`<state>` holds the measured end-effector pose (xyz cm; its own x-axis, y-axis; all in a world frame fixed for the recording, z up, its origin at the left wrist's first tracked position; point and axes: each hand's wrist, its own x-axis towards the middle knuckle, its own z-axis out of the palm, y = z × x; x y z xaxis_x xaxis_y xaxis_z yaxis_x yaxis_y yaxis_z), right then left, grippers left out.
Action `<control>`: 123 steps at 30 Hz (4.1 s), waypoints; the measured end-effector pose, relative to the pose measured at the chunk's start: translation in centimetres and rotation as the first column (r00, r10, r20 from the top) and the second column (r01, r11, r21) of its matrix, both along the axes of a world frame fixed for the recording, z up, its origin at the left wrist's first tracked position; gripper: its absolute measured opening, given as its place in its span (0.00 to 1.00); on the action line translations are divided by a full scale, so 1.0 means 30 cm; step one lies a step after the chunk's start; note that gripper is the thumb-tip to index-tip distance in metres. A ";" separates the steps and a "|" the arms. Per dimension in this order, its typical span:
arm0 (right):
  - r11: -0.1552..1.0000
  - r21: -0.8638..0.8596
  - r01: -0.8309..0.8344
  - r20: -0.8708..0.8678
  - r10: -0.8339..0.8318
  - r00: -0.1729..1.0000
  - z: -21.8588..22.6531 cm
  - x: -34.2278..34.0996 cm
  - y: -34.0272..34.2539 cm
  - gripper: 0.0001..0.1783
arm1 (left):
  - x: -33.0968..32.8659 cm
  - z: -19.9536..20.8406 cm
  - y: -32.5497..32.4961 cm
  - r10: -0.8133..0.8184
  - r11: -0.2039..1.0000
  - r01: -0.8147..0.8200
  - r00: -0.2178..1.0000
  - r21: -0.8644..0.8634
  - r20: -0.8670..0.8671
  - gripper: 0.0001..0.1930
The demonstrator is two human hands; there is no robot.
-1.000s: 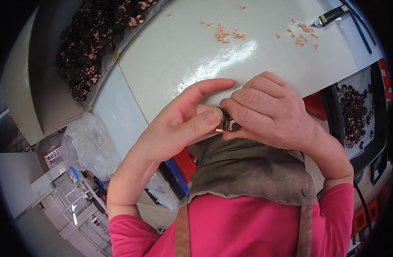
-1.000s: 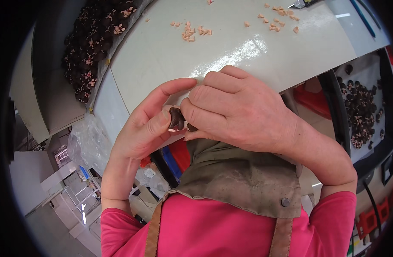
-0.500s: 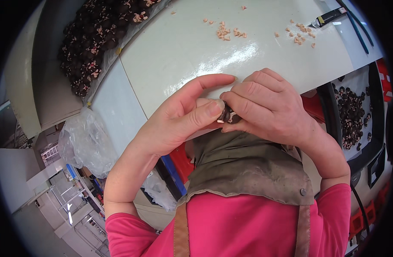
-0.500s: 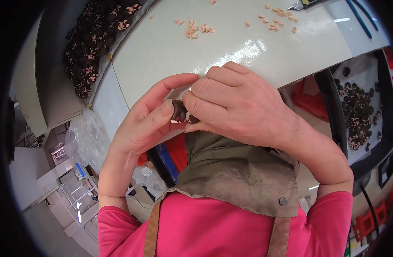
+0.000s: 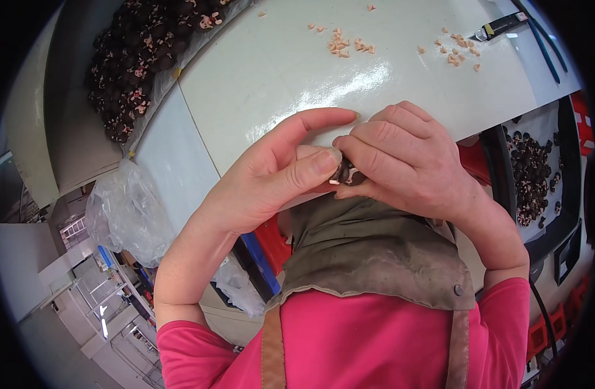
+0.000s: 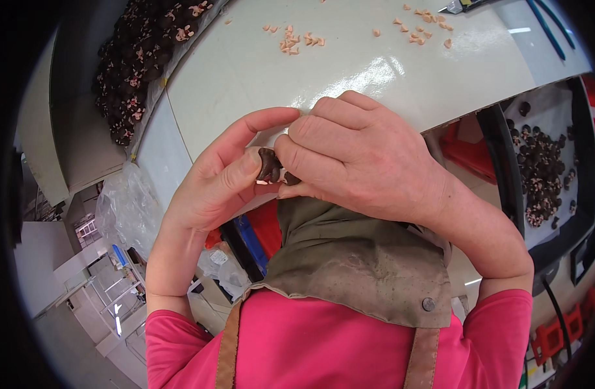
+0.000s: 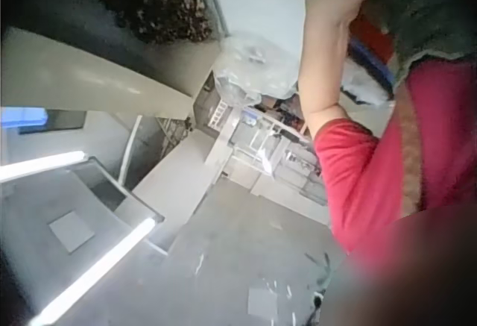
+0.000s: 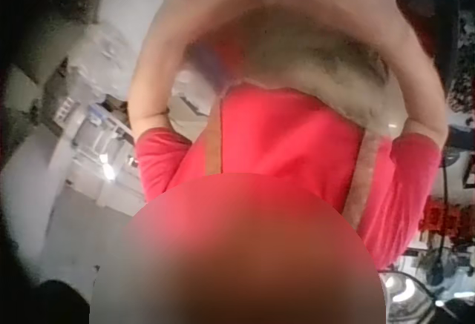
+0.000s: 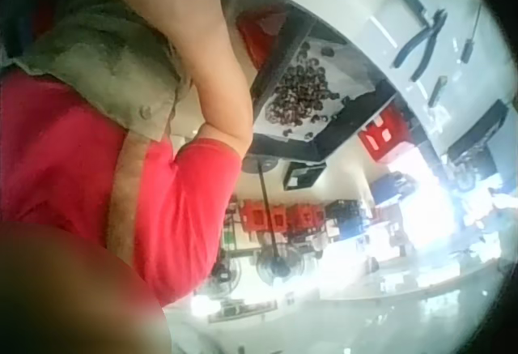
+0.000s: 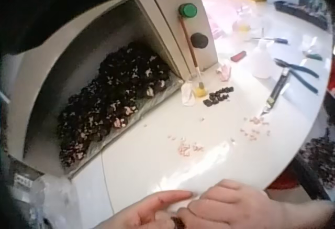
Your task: Assembling and gluing parts of small toy figurines at a workbench.
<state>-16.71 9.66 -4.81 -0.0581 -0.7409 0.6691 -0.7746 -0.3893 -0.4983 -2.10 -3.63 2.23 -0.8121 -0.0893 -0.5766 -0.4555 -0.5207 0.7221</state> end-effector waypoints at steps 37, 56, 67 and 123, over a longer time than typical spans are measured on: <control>0.998 0.041 0.053 0.000 -0.053 0.999 0.014 0.006 0.011 0.24 | -0.007 0.010 0.015 0.016 1.000 -0.015 0.999 -0.018 0.038 0.29; 0.998 0.042 0.049 -0.004 -0.049 0.999 0.027 0.004 0.016 0.24 | -0.004 0.018 0.022 0.031 0.998 -0.029 0.999 -0.051 0.038 0.27; 0.989 0.097 -0.111 0.319 0.074 0.945 0.066 0.084 0.117 0.21 | 0.109 -0.012 0.199 0.221 0.971 -0.203 0.963 0.124 -0.154 0.29; 0.983 0.161 -0.087 0.595 -0.026 0.803 -0.067 0.217 0.231 0.18 | 0.260 -0.199 0.340 0.387 0.921 -0.354 0.869 0.161 -0.308 0.29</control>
<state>-10.21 16.58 -6.81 -0.3763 -0.8479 0.3734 -0.2949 -0.2724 -0.9159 5.70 6.56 -3.73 -0.8736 -0.3790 -0.3054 0.0380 -0.6788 0.7334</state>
